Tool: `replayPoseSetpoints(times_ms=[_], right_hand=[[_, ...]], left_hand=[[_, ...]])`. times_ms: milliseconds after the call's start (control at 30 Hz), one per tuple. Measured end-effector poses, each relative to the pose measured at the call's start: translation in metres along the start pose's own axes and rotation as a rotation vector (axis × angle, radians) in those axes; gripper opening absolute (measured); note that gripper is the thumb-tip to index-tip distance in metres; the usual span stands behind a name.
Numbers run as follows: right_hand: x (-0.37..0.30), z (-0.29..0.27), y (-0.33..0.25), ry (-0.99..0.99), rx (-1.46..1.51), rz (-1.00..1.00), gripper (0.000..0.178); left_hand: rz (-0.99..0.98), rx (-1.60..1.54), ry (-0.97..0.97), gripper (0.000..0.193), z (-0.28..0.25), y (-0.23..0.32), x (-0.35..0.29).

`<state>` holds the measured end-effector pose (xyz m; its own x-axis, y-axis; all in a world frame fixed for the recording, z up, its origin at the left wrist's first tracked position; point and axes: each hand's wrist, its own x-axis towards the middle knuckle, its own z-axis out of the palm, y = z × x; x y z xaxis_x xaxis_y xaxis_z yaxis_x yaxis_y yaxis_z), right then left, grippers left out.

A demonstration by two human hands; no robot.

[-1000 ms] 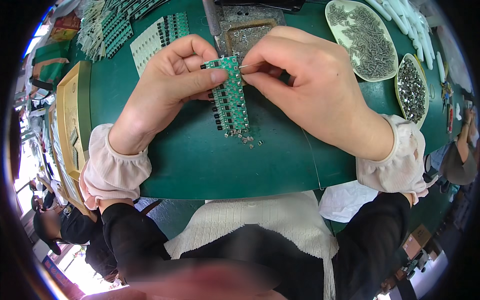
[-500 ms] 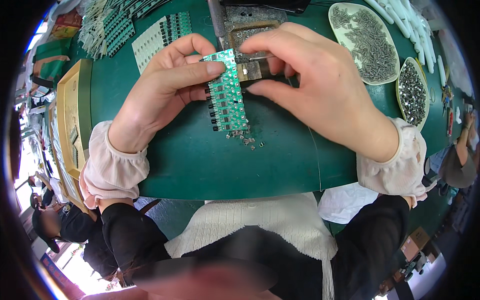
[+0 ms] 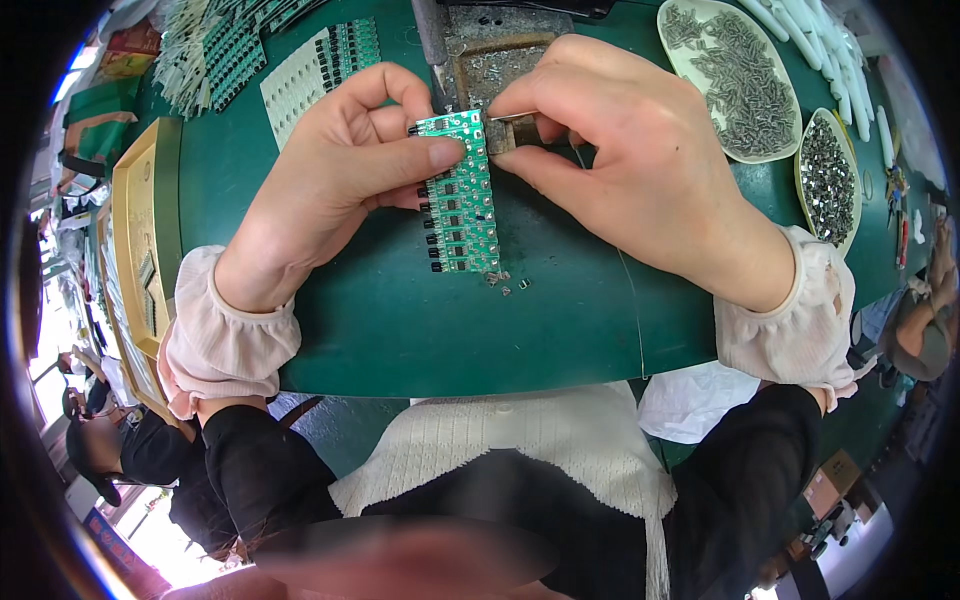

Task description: Inserting small electronic components into a printed circuit board by hand.

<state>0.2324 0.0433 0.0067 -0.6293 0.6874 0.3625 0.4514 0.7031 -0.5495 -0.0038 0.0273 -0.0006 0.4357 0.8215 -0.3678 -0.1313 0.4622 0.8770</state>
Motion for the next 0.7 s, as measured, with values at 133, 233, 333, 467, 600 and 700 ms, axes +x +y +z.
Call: replayPoseSetpoints(times_ms=[133, 233, 333, 467, 600, 700], right_hand=[[0.000, 0.001, 0.001, -0.001, 0.025, 0.025, 0.032], [0.001, 0.000, 0.001, 0.006, 0.036, 0.030, 0.032], [0.001, 0.001, 0.001, 0.005, 0.054, 0.042, 0.031], [0.001, 0.001, 0.006, -0.036, 0.101, 0.037, 0.037], [0.009, -0.007, 0.007, -0.117, 0.441, 0.286, 0.035], [0.017, -0.025, 0.007, -0.324, 0.652, 0.670, 0.012]], left_hand=[[-0.019, -0.018, 0.015, 0.028, 0.001, 0.001, -0.001], [-0.032, 0.018, 0.021, 0.031, 0.001, 0.000, -0.001], [-0.031, 0.027, 0.051, 0.034, 0.006, 0.002, -0.002], [0.008, 0.076, 0.033, 0.036, 0.004, -0.001, -0.002], [0.115, 0.120, 0.070, 0.037, 0.003, -0.002, 0.000], [0.184, 0.132, 0.088, 0.037, 0.001, -0.002, 0.002]])
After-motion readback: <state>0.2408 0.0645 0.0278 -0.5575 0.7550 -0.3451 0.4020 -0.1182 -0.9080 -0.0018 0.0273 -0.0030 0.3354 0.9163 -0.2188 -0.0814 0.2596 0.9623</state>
